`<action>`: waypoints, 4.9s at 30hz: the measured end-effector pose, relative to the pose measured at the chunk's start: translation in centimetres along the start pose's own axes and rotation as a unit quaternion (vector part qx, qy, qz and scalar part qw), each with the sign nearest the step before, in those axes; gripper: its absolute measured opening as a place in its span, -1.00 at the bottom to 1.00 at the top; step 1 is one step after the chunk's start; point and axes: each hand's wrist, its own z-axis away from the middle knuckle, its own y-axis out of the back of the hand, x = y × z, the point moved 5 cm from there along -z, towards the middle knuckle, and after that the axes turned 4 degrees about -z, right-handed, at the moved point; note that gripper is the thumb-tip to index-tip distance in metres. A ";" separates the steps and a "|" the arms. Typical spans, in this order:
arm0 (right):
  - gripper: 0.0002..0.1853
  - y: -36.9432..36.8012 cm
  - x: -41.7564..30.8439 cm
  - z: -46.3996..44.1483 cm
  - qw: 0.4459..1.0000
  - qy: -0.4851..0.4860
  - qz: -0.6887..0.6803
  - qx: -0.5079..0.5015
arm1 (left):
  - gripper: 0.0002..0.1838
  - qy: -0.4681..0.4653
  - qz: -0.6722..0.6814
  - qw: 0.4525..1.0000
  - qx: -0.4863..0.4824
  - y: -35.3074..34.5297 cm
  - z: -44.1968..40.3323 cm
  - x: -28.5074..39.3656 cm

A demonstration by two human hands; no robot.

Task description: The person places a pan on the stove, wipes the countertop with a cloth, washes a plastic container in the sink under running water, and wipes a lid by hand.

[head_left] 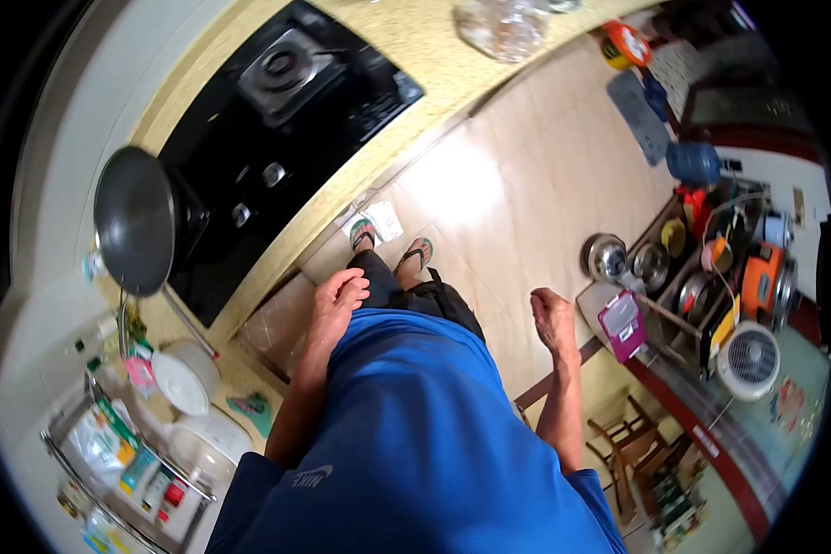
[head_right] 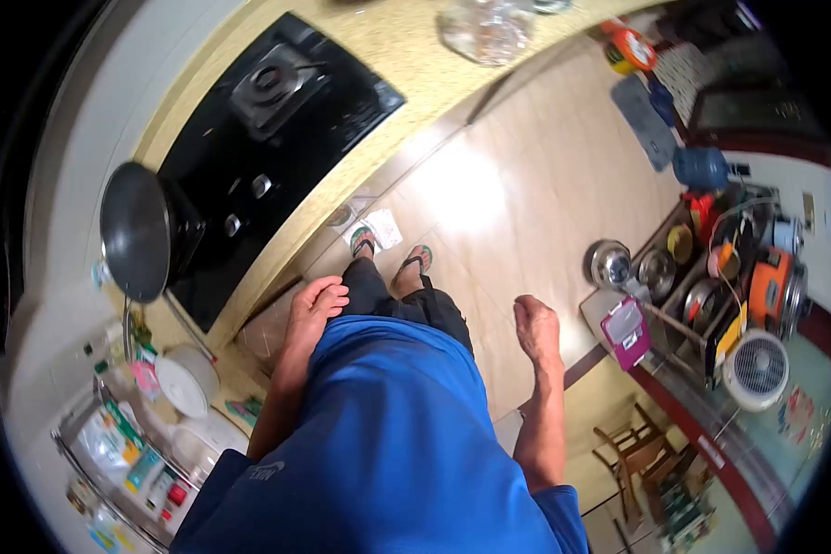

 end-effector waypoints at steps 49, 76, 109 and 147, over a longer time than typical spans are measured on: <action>-0.85 42.7 25.1 -35.6 0.969 -0.141 -0.136 0.152 | -0.65 -0.076 -0.132 0.971 -0.183 -57.4 -29.8 39.2; -0.68 74.5 -17.4 -97.4 0.902 0.391 -0.175 -0.048 | -0.63 -0.054 0.155 0.982 0.092 -65.9 -52.9 63.6; -0.77 56.6 -21.7 -71.0 0.651 0.627 -0.127 -0.408 | -0.68 -0.204 0.532 0.624 0.535 -67.6 -41.6 64.5; -0.68 4.5 -20.7 1.4 0.215 0.585 0.171 -0.763 | -0.70 -0.005 0.436 0.138 0.889 -40.2 19.4 5.9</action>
